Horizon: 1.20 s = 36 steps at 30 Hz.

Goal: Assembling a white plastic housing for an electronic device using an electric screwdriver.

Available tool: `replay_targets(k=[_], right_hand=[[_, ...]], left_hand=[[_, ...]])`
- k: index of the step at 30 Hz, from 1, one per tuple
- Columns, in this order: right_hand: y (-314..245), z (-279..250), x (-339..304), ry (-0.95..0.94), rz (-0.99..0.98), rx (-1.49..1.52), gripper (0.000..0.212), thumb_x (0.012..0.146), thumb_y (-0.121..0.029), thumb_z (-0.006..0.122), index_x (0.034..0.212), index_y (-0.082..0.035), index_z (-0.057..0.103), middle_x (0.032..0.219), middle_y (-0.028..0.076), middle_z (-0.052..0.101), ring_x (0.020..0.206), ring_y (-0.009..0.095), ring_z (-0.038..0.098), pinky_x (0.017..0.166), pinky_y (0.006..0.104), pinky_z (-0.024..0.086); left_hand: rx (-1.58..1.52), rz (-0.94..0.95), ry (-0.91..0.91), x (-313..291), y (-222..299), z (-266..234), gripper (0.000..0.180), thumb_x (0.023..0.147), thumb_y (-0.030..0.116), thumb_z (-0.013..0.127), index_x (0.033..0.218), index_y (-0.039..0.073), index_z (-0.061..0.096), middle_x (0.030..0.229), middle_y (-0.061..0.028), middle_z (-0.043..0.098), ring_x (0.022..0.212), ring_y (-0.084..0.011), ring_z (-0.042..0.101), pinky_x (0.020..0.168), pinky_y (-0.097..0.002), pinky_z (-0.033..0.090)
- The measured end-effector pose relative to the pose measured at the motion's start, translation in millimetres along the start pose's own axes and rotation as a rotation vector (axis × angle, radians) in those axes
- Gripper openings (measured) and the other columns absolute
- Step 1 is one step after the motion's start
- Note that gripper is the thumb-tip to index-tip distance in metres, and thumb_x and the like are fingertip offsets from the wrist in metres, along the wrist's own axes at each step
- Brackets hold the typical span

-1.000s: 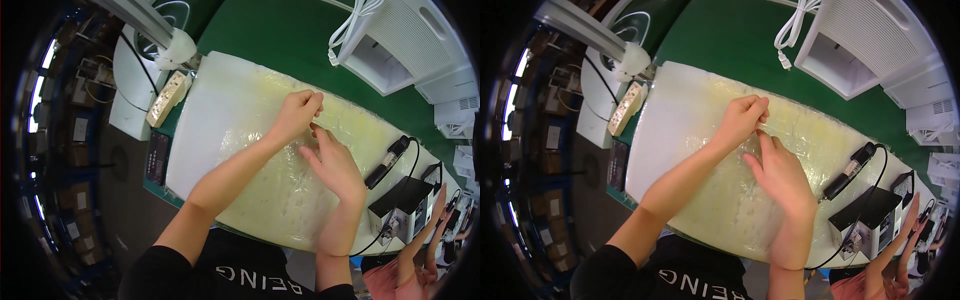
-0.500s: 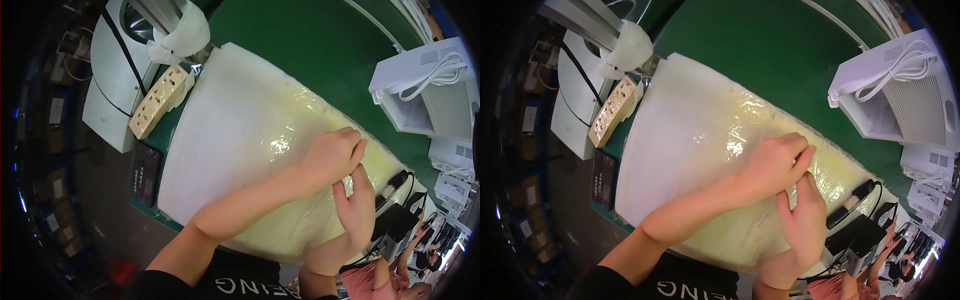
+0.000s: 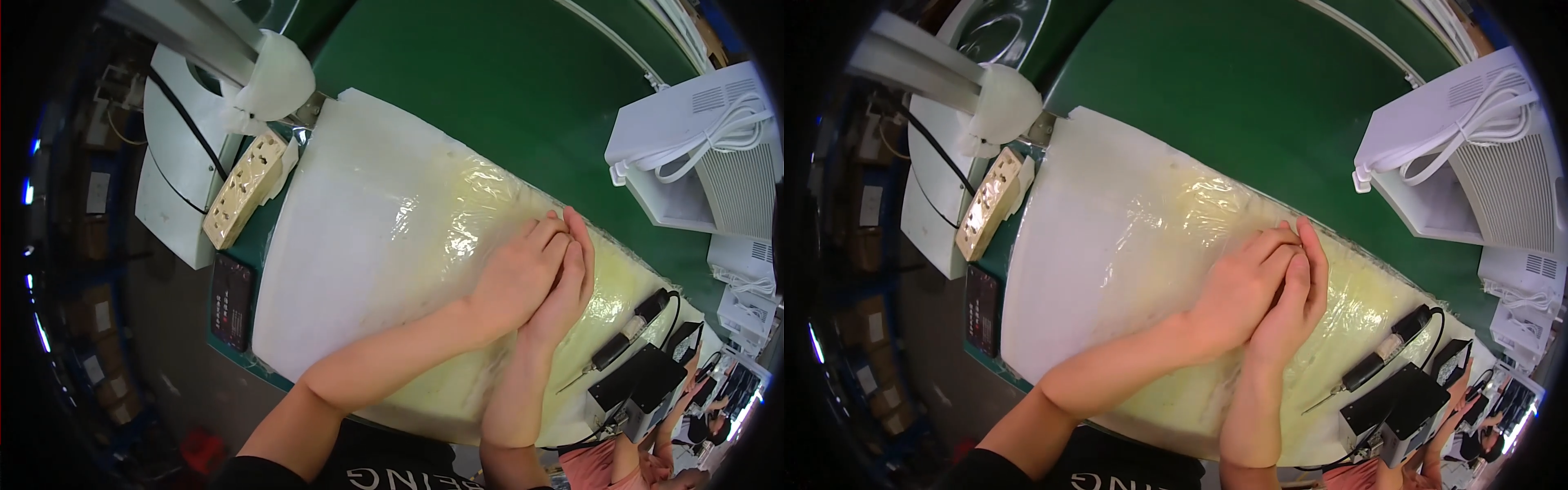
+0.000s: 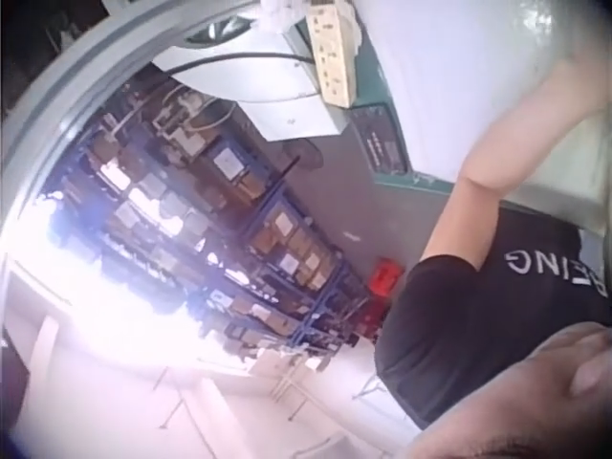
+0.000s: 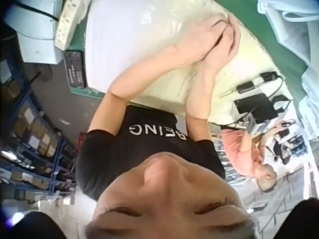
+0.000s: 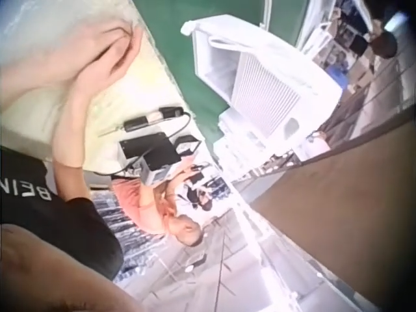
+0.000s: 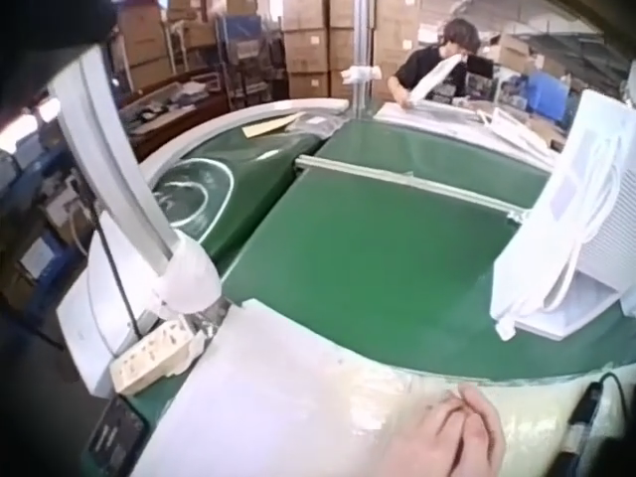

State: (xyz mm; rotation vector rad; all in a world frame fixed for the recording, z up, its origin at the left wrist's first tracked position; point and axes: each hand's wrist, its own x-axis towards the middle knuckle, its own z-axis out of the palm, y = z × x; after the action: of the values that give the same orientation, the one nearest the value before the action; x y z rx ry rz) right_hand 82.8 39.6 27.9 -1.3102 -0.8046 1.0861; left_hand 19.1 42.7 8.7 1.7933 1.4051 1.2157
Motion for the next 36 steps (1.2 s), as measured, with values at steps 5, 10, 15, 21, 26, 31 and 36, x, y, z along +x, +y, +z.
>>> replay_targets(k=[5, 10, 15, 21, 26, 31, 36], right_hand=[[5, 3, -1, -0.012, 0.05, 0.173, 0.034, 0.097, -0.013, 0.038, 0.119, 0.007, 0.054, 0.126, 0.018, 0.056, 0.113, 0.027, 0.056, 0.098, 0.0357, 0.044], [5, 4, -4, -0.022, 0.052, 0.139, 0.033, 0.097, -0.014, 0.038, 0.117, 0.007, 0.055, 0.123, 0.016, 0.059, 0.11, 0.026, 0.057, 0.098, 0.0353, 0.043], [10, 4, -5, 0.013, 0.008, 0.047, 0.032, 0.098, -0.016, 0.04, 0.112, 0.005, 0.059, 0.116, 0.014, 0.062, 0.106, 0.02, 0.057, 0.096, 0.0311, 0.043], [7, 3, -6, 0.019, -0.012, 0.011, 0.031, 0.099, -0.019, 0.042, 0.11, 0.001, 0.062, 0.111, 0.01, 0.063, 0.103, 0.017, 0.056, 0.093, 0.0283, 0.042], [7, 0, -3, -0.017, 0.03, 0.035, 0.026, 0.098, -0.017, 0.045, 0.11, 0.0, 0.062, 0.105, 0.009, 0.063, 0.096, 0.014, 0.057, 0.086, 0.0263, 0.044], [6, 2, -6, -0.034, 0.055, 0.072, 0.026, 0.098, -0.017, 0.047, 0.113, 0.0, 0.059, 0.101, 0.008, 0.063, 0.091, 0.013, 0.057, 0.082, 0.0262, 0.045], [3, 6, -12, -0.151, 0.013, 0.173, 0.04, 0.101, -0.025, 0.039, 0.13, 0.001, 0.051, 0.127, 0.015, 0.056, 0.115, 0.019, 0.053, 0.098, 0.0306, 0.041]], left_hand=[[0.163, 0.081, -0.005, 7, 4, -11, 0.024, 0.076, 0.009, 0.059, 0.098, 0.001, 0.059, 0.106, -0.0128, 0.058, 0.091, -0.0291, 0.059, 0.074, -0.0348, 0.052], [0.221, 0.108, 0.027, -1, -2, -6, 0.024, 0.074, 0.008, 0.059, 0.097, 0.001, 0.059, 0.103, -0.0131, 0.058, 0.085, -0.0285, 0.057, 0.071, -0.0339, 0.051], [0.319, 0.14, -0.006, 0, -1, -11, 0.02, 0.075, 0.008, 0.059, 0.094, 0.002, 0.059, 0.098, -0.0108, 0.057, 0.084, -0.0267, 0.058, 0.067, -0.0333, 0.051], [0.378, 0.149, -0.014, 0, 2, -13, 0.015, 0.077, 0.006, 0.059, 0.092, 0.003, 0.058, 0.096, -0.0101, 0.056, 0.08, -0.0261, 0.06, 0.062, -0.0351, 0.051], [0.283, 0.053, -0.02, 2, 7, -11, 0.018, 0.075, 0.005, 0.059, 0.093, 0.002, 0.059, 0.098, -0.0107, 0.058, 0.084, -0.0261, 0.061, 0.066, -0.0331, 0.052], [-0.06, -0.173, 0.006, 1, 3, -6, 0.016, 0.082, 0.002, 0.058, 0.097, 0.002, 0.06, 0.1, -0.0108, 0.061, 0.079, -0.0254, 0.062, 0.067, -0.0312, 0.051], [-0.473, -0.448, 0.122, -4, 15, -11, 0.012, 0.089, -0.002, 0.053, 0.099, 0.001, 0.06, 0.094, -0.0066, 0.062, 0.08, -0.0171, 0.06, 0.07, -0.0272, 0.049]])
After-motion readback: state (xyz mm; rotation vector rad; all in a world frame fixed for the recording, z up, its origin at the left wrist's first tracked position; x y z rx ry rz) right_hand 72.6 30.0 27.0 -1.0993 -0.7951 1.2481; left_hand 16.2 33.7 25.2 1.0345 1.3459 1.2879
